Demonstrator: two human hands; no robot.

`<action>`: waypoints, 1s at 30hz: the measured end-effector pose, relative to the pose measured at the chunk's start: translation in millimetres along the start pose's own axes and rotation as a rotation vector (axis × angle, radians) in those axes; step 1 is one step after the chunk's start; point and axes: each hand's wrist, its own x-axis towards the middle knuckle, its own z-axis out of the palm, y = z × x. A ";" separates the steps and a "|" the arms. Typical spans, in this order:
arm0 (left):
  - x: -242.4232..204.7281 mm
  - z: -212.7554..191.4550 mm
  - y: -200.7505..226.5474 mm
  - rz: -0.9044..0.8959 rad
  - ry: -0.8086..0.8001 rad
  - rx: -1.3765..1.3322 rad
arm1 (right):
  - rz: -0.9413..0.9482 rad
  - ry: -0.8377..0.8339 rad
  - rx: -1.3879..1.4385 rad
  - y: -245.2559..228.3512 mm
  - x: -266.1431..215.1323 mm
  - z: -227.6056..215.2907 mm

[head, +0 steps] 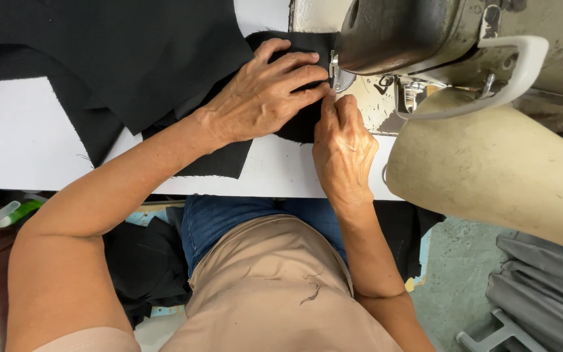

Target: The person is aligning fabric pieces, sewing them with an industrial machine, and marking them using a ruler and chalk.

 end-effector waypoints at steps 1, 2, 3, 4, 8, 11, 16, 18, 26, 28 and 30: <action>-0.2 0.8 -0.9 0.002 0.024 -0.016 | 0.000 0.007 0.001 1.1 0.7 2.6; -0.6 1.6 -1.7 0.004 0.048 -0.032 | 0.001 0.013 0.001 2.0 1.3 5.1; -1.0 3.7 -3.8 0.002 0.046 -0.031 | 0.000 0.013 0.004 1.8 3.8 4.4; -1.5 5.8 -5.6 0.005 0.055 -0.046 | 0.012 0.010 0.019 1.5 6.2 3.5; -1.7 9.5 -8.6 0.016 0.067 -0.045 | 0.038 -0.033 -0.004 4.9 9.3 4.8; -2.6 10.1 -5.7 -0.018 0.039 -0.139 | 0.017 -0.031 0.030 6.5 9.4 0.5; 15.3 9.6 4.4 -0.070 0.160 -0.142 | 0.102 -0.074 0.169 6.7 11.1 -3.9; 19.8 12.9 11.2 -0.083 0.180 -0.151 | 0.151 -0.104 0.265 8.5 7.7 -10.2; 27.0 25.4 8.9 0.034 0.069 -0.175 | 0.538 -0.130 0.994 6.9 -0.4 -39.6; 27.7 24.6 8.2 0.061 0.067 -0.160 | 0.563 -0.134 1.059 10.2 -5.7 -36.1; 28.2 23.0 8.7 0.089 0.064 -0.148 | 0.592 -0.139 1.122 16.7 -14.7 -29.5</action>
